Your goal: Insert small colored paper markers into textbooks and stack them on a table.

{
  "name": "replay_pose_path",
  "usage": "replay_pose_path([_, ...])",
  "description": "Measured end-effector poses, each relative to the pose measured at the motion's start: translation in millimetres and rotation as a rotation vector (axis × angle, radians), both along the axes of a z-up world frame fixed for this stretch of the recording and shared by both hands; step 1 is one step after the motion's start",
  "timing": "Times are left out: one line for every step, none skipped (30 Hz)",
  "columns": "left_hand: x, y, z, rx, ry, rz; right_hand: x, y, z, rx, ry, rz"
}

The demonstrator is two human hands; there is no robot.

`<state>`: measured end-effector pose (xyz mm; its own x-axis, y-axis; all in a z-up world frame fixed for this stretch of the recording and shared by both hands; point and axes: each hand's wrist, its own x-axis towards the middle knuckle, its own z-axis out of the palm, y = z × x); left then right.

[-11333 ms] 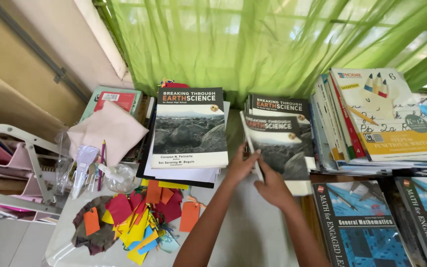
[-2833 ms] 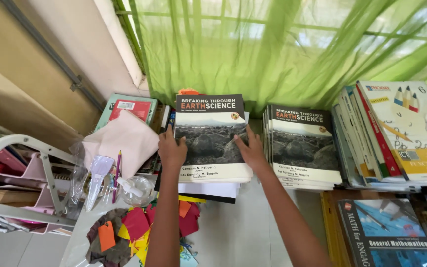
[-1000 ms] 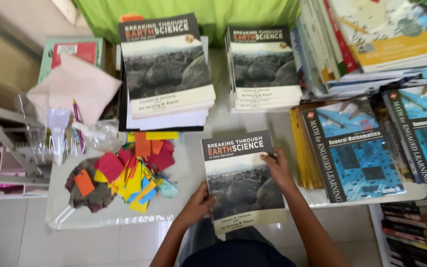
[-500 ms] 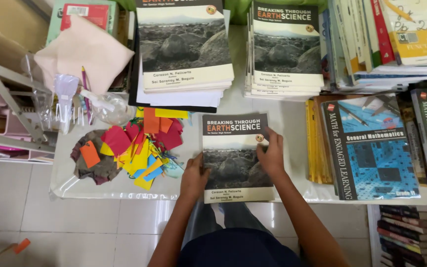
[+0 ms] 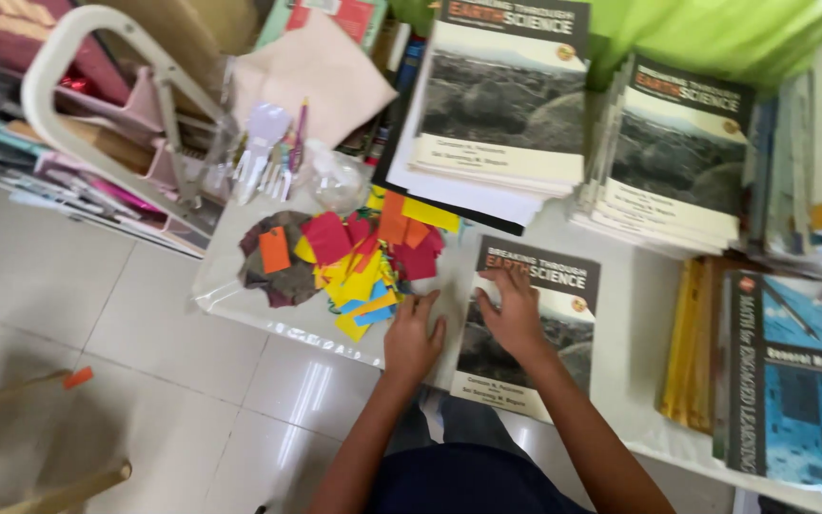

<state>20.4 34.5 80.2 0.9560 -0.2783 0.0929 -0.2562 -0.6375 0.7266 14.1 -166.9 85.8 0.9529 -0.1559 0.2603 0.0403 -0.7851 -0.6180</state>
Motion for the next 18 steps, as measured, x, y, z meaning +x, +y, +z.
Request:
replay_pose_path([10,11,6,0.002,-0.003,0.020,13,16,4,0.002,-0.003,0.020])
replay_pose_path([19,24,12,0.002,-0.056,0.093,26,33,8,0.086,-0.038,0.103])
replay_pose_path([28,36,18,0.003,-0.110,0.164,38,50,12,0.171,-0.071,0.186])
replay_pose_path([37,50,18,0.008,-0.112,0.187,50,67,15,0.176,-0.071,0.208])
replay_pose_path([46,64,19,0.016,-0.145,0.258,61,84,18,0.192,-0.053,0.238])
replay_pose_path([57,77,19,0.022,-0.182,0.328,75,101,21,0.207,-0.039,0.266])
replay_pose_path([64,90,17,0.027,-0.188,0.348,87,115,23,0.211,-0.043,0.287])
replay_pose_path([72,103,15,0.023,-0.176,0.399,97,129,25,0.192,0.071,0.265])
replay_pose_path([79,115,13,0.020,-0.165,0.449,108,142,27,0.171,0.185,0.243])
replay_pose_path([82,124,7,0.023,-0.169,0.466,116,150,27,0.172,0.183,0.260])
replay_pose_path([86,132,1,0.012,-0.134,0.488,123,157,27,0.049,0.075,0.316])
replay_pose_path([91,141,-5,0.000,-0.102,0.505,131,164,28,-0.073,-0.037,0.368])
replay_pose_path([95,146,0,0.002,-0.109,0.519,138,170,31,-0.071,-0.045,0.381])
replay_pose_path([97,149,4,-0.012,-0.099,0.497,141,174,34,-0.158,-0.077,0.426])
replay_pose_path([98,152,7,-0.026,-0.088,0.474,144,177,37,-0.246,-0.110,0.472])
replay_pose_path([100,155,7,-0.026,-0.087,0.478,147,177,31,-0.246,-0.109,0.475])
replay_pose_path([103,157,7,-0.020,-0.086,0.444,151,177,24,-0.297,-0.016,0.502])
replay_pose_path([104,157,7,-0.017,-0.083,0.405,153,174,18,-0.350,0.082,0.523])
